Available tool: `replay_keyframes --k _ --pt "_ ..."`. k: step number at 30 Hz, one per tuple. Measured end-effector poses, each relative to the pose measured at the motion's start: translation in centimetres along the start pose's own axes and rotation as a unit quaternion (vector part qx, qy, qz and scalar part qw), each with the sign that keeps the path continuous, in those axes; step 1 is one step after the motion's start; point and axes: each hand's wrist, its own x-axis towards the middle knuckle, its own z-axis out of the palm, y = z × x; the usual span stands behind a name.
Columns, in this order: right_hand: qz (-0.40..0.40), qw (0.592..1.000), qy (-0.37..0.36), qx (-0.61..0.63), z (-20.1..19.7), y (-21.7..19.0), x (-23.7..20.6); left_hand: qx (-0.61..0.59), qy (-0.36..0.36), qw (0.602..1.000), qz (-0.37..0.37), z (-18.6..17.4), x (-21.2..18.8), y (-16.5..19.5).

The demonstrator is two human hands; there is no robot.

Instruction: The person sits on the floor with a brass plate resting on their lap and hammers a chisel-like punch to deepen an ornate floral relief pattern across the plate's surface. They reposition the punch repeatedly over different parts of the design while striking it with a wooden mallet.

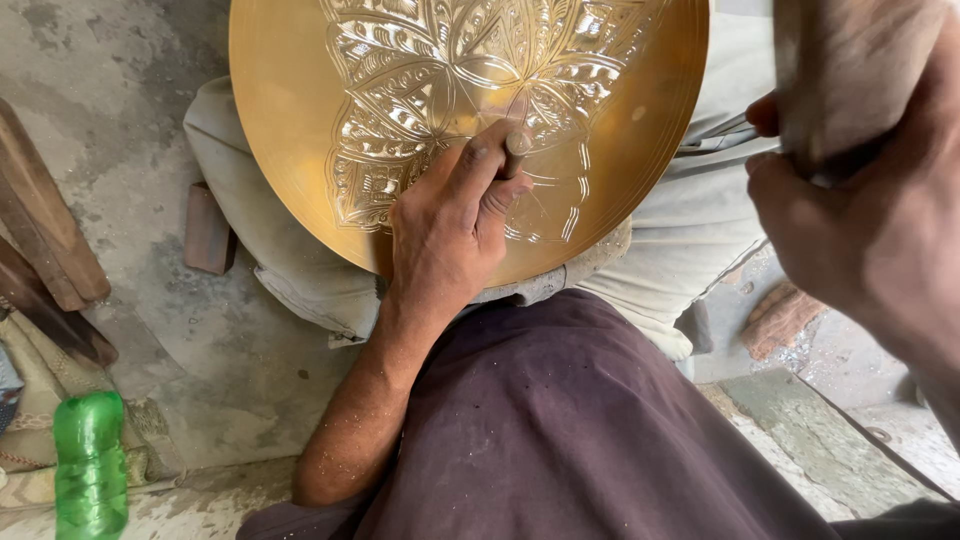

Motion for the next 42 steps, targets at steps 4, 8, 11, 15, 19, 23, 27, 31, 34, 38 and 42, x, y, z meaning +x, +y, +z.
replay_keyframes --k 4,8,11,15,19,23,27,31,34,38,42 --pt "0.005 1.0 -0.002 0.022 -0.1 -0.4 0.0 0.007 -0.02 1.0 -0.015 0.0 0.0 -0.2" --pt "-0.033 0.987 -0.015 -0.156 -0.3 -0.5 -0.3 0.003 -0.011 1.0 0.005 0.0 0.1 -0.3" --pt "0.012 0.999 -0.001 -0.032 -0.5 -0.6 -0.2 0.005 -0.012 1.0 0.007 0.0 0.3 -0.2" --pt "-0.049 0.985 -0.01 -0.162 -0.7 -0.6 -0.1 -0.008 -0.016 1.0 -0.002 -0.1 0.6 -0.1" --pt "-0.041 0.984 -0.006 -0.175 -0.5 -0.7 -0.6 -0.007 -0.018 1.0 -0.001 -0.1 0.6 -0.1" --pt "-0.005 0.999 0.031 -0.041 -0.2 -0.8 -1.4 0.042 -0.026 0.999 -0.008 0.1 0.4 -0.4" --pt "-0.065 0.977 0.048 -0.198 0.2 -0.6 -2.4 0.037 -0.023 0.999 -0.003 0.2 0.4 -0.5" --pt "-0.027 0.977 0.021 -0.21 0.9 0.3 -3.1 0.085 -0.021 0.996 -0.012 0.2 0.5 0.4" --pt "-0.041 0.98 0.012 -0.196 0.6 1.4 -3.5 0.0 0.148 0.987 0.059 -0.1 0.1 1.6" --pt "-0.023 0.998 0.049 -0.007 0.5 2.0 -3.4 -0.172 0.154 0.96 -0.161 -0.8 -1.2 2.6" --pt "-0.041 0.997 0.032 0.048 0.2 1.4 -3.1 -0.123 0.115 0.98 -0.108 0.5 -1.7 2.2"
